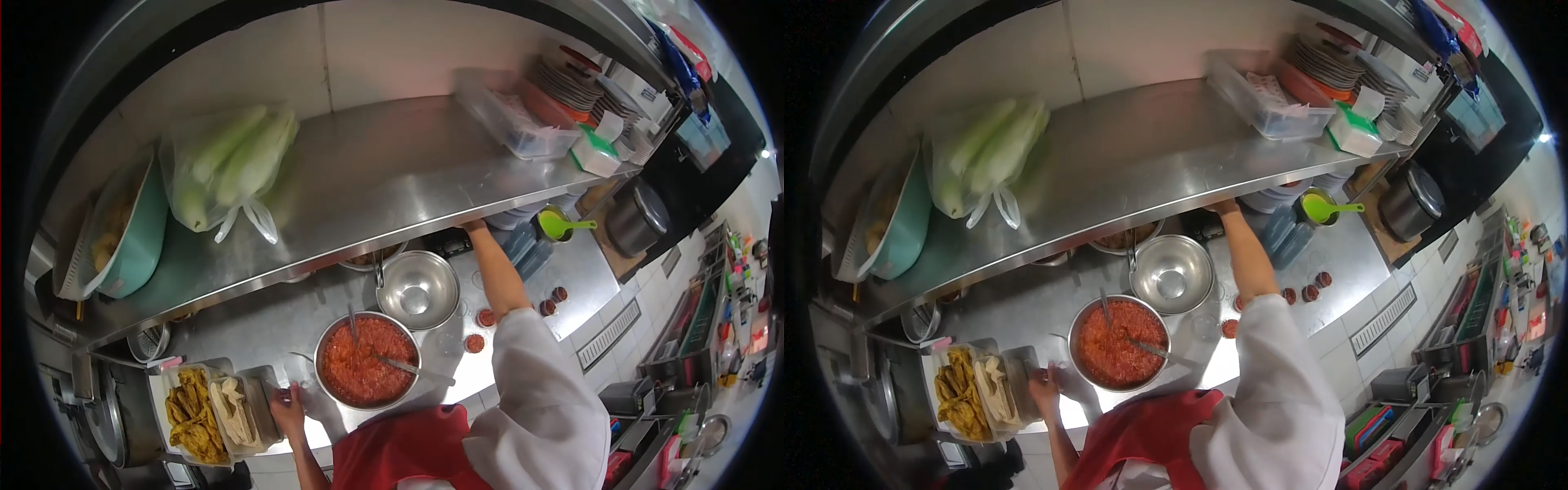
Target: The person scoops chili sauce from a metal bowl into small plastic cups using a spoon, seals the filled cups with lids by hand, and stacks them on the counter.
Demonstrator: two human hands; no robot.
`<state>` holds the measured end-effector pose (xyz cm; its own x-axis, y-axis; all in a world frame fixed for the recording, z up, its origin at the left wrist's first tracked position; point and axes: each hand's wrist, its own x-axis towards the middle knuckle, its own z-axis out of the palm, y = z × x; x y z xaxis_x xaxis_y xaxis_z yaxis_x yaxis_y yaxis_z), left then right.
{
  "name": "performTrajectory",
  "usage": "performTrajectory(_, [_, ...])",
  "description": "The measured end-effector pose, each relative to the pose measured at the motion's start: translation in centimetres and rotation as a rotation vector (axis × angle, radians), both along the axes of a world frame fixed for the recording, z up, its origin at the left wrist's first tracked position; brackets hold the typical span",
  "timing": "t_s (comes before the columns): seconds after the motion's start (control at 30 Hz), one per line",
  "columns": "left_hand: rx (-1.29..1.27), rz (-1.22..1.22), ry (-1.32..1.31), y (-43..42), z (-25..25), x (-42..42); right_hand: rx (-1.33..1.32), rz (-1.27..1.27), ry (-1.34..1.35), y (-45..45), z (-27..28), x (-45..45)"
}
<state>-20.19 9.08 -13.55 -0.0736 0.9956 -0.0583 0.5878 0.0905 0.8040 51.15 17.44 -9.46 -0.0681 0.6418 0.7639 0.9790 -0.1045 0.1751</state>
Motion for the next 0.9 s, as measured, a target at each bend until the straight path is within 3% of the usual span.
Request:
performTrajectory(0.07, [0.102, 0.045, 0.141, -2.0, 5.6, 0.6, -0.244, 0.066, 0.189, -2.8, 2.9, -2.4])
performTrajectory(0.13, [0.081, 0.078, -0.251, -4.1, 6.7, -0.8, -0.614, 0.105, 0.526, -7.5, 9.3, -8.9])
performTrajectory(0.2, [-0.086, 0.118, -0.703, -6.0, 12.6, 2.0, -0.734, 0.064, 0.760, -12.0, 13.9, -16.7])
performTrajectory(0.27, [-0.294, -0.069, -1.005, -6.2, 14.9, 4.0, -0.746, 0.260, 0.909, -16.0, 18.8, -25.8])
performTrajectory(0.3, [-0.300, -0.340, -1.185, -5.9, 14.2, 4.9, -0.760, 0.362, 0.928, -17.1, 19.6, -29.4])
performTrajectory(0.37, [-0.473, -0.422, -1.383, -5.5, 14.9, 8.4, -0.747, 0.558, 0.940, -18.3, 20.1, -35.2])
performTrajectory(0.43, [-0.525, -0.538, -1.504, -5.3, 12.2, 9.3, -0.775, 0.701, 0.909, -18.7, 20.3, -39.1])
performTrajectory(0.53, [-0.561, -0.554, -1.555, -5.6, 12.1, 8.6, -0.791, 0.646, 0.768, -18.8, 19.7, -42.1])
performTrajectory(0.67, [-0.472, -0.541, -1.645, -5.7, 11.4, 6.8, -0.746, 0.628, 0.903, -19.2, 20.1, -41.9])
performTrajectory(0.77, [-0.419, -0.444, -1.795, -5.7, 8.3, 4.7, -0.795, 0.156, 0.805, -20.8, 16.3, -38.0])
performTrajectory(0.87, [-0.359, -0.369, -1.730, -5.7, 7.9, 3.7, -1.235, -0.134, 0.893, -22.3, 12.4, -36.3])
performTrajectory(0.9, [-0.360, -0.347, -1.728, -5.8, 8.0, 3.6, -1.175, -0.078, 0.887, -22.8, 11.7, -36.6])
